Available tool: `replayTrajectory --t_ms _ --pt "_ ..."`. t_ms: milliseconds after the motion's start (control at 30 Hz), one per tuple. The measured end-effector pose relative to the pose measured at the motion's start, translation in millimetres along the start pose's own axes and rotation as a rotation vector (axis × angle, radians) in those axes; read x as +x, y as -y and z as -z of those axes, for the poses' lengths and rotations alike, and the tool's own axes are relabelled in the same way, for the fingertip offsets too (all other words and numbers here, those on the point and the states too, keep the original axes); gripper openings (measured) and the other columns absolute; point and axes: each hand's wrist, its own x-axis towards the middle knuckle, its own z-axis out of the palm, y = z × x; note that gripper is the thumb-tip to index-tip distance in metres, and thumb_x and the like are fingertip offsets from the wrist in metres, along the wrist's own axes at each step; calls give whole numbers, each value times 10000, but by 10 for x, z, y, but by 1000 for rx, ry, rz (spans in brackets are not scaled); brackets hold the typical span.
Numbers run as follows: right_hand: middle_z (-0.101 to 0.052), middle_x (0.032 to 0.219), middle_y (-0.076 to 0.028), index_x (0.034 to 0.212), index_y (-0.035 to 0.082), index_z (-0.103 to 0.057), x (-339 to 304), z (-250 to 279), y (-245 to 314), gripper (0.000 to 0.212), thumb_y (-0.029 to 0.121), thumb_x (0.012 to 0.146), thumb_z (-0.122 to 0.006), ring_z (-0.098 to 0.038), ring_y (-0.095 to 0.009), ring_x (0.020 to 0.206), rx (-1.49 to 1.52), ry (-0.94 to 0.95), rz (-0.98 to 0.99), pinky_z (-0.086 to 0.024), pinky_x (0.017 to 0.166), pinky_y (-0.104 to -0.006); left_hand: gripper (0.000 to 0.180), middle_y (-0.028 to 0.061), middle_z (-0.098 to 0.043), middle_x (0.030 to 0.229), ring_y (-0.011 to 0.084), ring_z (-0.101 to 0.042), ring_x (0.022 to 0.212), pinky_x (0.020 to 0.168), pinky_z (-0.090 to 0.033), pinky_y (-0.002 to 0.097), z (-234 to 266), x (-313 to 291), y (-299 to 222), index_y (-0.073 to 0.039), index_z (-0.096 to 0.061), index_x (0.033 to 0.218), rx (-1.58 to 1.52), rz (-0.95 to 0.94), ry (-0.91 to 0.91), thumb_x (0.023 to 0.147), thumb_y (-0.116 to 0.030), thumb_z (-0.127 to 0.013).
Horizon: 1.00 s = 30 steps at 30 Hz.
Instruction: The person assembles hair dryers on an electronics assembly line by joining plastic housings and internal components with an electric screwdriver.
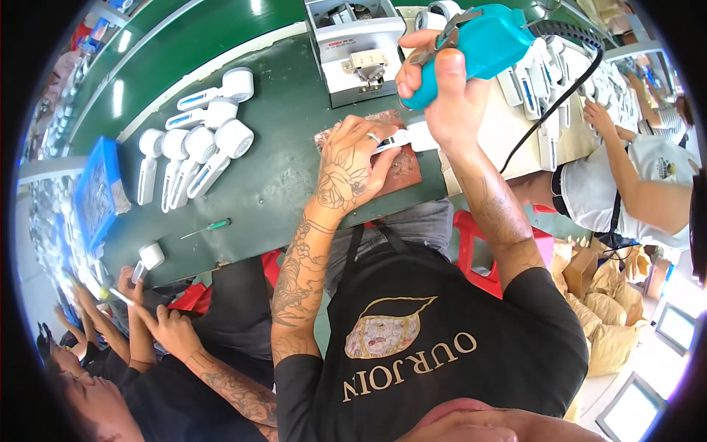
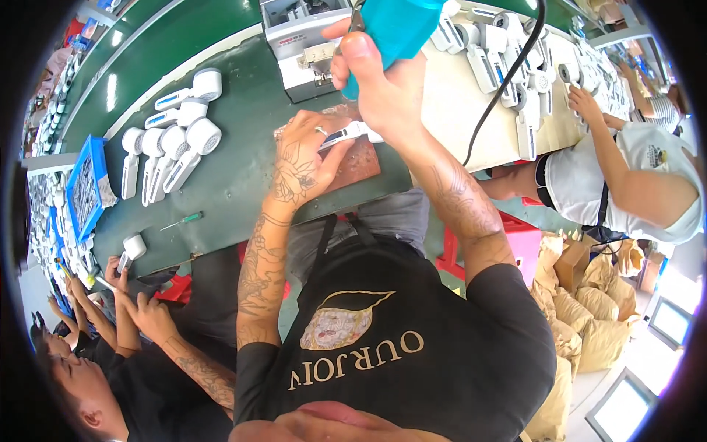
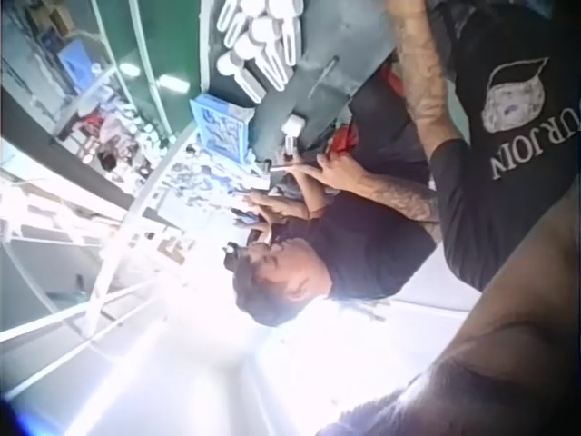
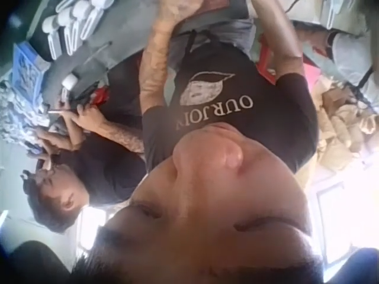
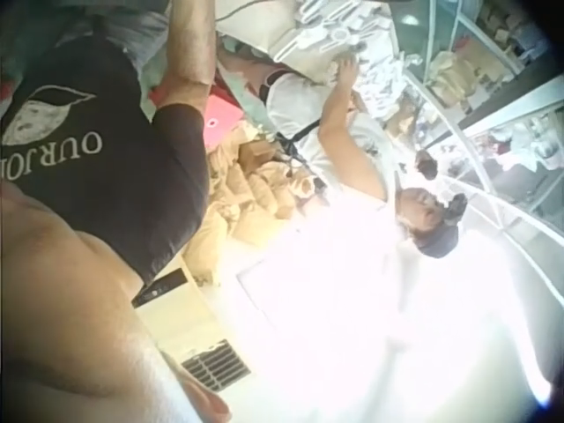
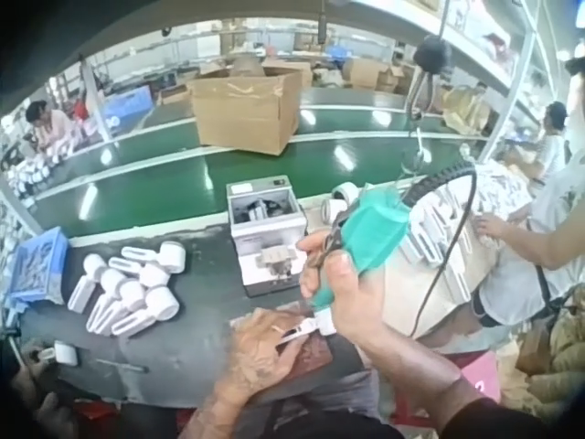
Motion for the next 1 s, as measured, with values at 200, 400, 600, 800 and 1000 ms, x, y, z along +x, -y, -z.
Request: replayTrajectory --t_ms 200,400,600,800,1000 --pt "-569 713 -57 1104 -70 -617 313 -128 -334 526 452 1040 -607 -571 -162 648 -53 16 92 -482 609 -311 226 71 -694 1049 299 -588 1049 931 -469 443 85 77 24 -68 -744 1026 -18 59 173 887 -245 -724" --pt "-586 719 -57 1037 -45 -619 490 -198 -528 465 419 1031 -641 -583 -160 653 -159 78 111 -483 599 -298 409 99 -642 1065 311 -580 1025 923 -473 448 -27 -41 68 -45 -743 1078 168 -21 65 881 -404 -747" --pt "-594 716 -50 1004 -28 -619 404 -139 -598 406 375 1025 -662 -587 -143 635 -107 122 94 -483 580 -288 407 104 -639 1065 314 -581 1025 909 -485 445 -73 -3 29 -62 -721 1139 228 8 48 904 -394 -724" --pt "-599 720 -47 1048 -39 -629 121 -93 -377 352 312 1022 -654 -582 -147 610 -87 74 -66 -480 559 -296 454 106 -637 1078 318 -575 1018 916 -482 454 -106 -28 116 -50 -684 1225 219 13 56 916 -381 -710" --pt "-559 697 -52 1068 -72 -610 -73 129 -139 512 437 1019 -637 -564 -167 609 -140 0 -95 -466 571 -312 458 100 -637 1092 313 -574 1028 919 -479 454 -100 6 100 -53 -682 1234 204 -1 75 914 -379 -711"
